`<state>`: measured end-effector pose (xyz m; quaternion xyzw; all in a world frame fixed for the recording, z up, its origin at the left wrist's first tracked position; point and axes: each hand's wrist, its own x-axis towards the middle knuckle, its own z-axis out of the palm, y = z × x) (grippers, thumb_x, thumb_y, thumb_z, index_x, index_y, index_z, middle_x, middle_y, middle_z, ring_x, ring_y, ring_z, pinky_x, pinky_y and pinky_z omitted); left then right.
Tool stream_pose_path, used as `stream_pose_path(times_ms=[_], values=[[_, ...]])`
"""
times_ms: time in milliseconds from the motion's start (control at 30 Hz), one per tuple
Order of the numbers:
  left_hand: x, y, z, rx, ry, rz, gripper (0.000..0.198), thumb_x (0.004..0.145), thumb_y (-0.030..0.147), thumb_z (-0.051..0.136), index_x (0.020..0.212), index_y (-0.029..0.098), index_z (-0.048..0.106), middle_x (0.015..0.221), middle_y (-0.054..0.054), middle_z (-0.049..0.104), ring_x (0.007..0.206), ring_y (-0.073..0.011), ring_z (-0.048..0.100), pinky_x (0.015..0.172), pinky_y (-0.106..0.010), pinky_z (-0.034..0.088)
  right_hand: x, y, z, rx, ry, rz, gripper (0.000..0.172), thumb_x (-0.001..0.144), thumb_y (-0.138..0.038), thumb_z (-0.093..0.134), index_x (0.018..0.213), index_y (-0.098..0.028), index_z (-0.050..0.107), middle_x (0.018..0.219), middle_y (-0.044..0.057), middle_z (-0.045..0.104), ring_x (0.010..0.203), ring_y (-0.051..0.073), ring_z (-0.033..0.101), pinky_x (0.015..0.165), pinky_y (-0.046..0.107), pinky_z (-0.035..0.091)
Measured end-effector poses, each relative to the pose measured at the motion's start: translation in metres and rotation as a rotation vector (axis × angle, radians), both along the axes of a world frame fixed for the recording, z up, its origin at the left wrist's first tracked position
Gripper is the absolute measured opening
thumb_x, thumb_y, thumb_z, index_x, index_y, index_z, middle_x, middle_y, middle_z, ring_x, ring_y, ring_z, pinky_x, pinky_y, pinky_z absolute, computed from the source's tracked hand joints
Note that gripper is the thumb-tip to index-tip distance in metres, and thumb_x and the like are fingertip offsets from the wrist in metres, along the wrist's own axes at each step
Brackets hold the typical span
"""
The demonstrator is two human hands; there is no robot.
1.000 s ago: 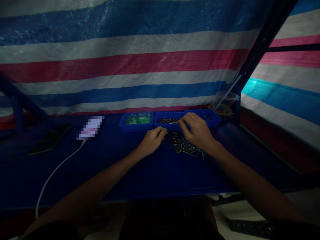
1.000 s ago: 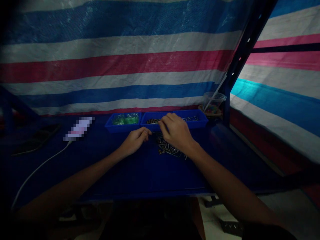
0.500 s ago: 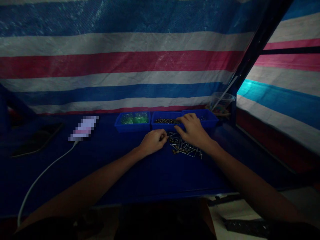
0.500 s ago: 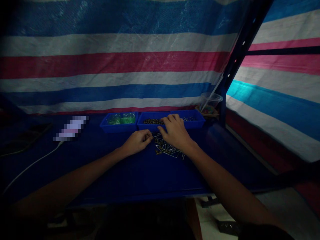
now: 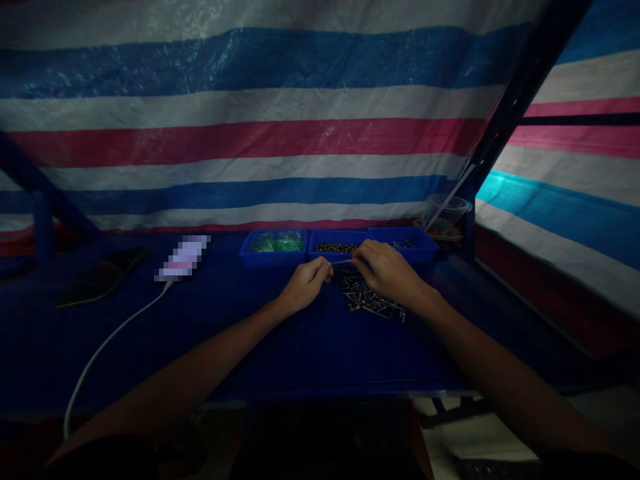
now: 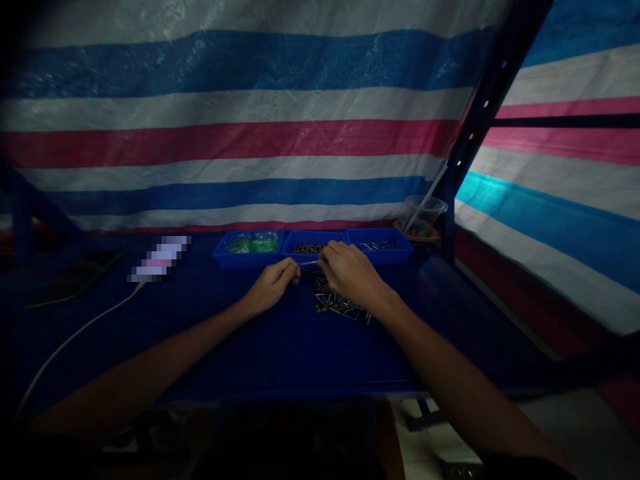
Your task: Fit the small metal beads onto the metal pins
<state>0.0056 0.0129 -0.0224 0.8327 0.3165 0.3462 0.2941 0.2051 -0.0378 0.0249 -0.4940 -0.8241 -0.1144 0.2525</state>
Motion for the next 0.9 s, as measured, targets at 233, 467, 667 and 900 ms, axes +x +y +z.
stream_pose_path(times_ms=[233,467,667,900], values=[[0.002,-0.002,-0.005,0.322,0.423,-0.106,0.029,0.092,0.025,0.045,0.119,0.025,0.055,0.105,-0.005,0.061,0.097,-0.0215,0.054,0.082,-0.036,0.04,0.064,0.021,0.004,0.24,0.098,-0.476,0.03,0.088,-0.035,0.047,0.102,-0.011,0.058,0.101,0.018,0.057,0.101,0.033,0.048,0.083,0.048,0.04],[0.003,0.002,-0.009,0.297,0.384,-0.068,0.007,0.086,0.023,0.054,0.088,0.019,0.059,0.091,-0.004,0.062,0.089,-0.0195,0.055,0.081,-0.034,0.04,0.034,0.021,-0.016,0.118,0.103,-0.344,0.042,0.086,-0.04,0.05,0.117,-0.013,0.054,0.111,0.018,0.054,0.112,0.036,0.042,0.086,0.051,0.039],[0.001,0.012,-0.01,-0.165,-0.077,-0.051,0.016,0.084,0.02,0.054,0.098,0.017,0.047,0.079,0.0,0.06,0.074,-0.0129,0.059,0.072,-0.028,0.046,-0.012,0.006,-0.02,0.106,0.117,0.055,0.022,0.088,-0.028,0.048,0.105,-0.02,0.059,0.1,0.011,0.06,0.103,0.027,0.046,0.085,0.043,0.039],[0.0,0.007,-0.001,-0.445,-0.289,-0.166,0.025,0.084,0.026,0.058,0.103,0.017,0.044,0.075,-0.001,0.062,0.075,-0.0136,0.063,0.071,-0.027,0.047,-0.019,0.002,-0.025,0.026,-0.05,0.118,0.016,0.09,-0.022,0.045,0.093,-0.017,0.059,0.092,0.009,0.06,0.094,0.024,0.048,0.077,0.037,0.034]])
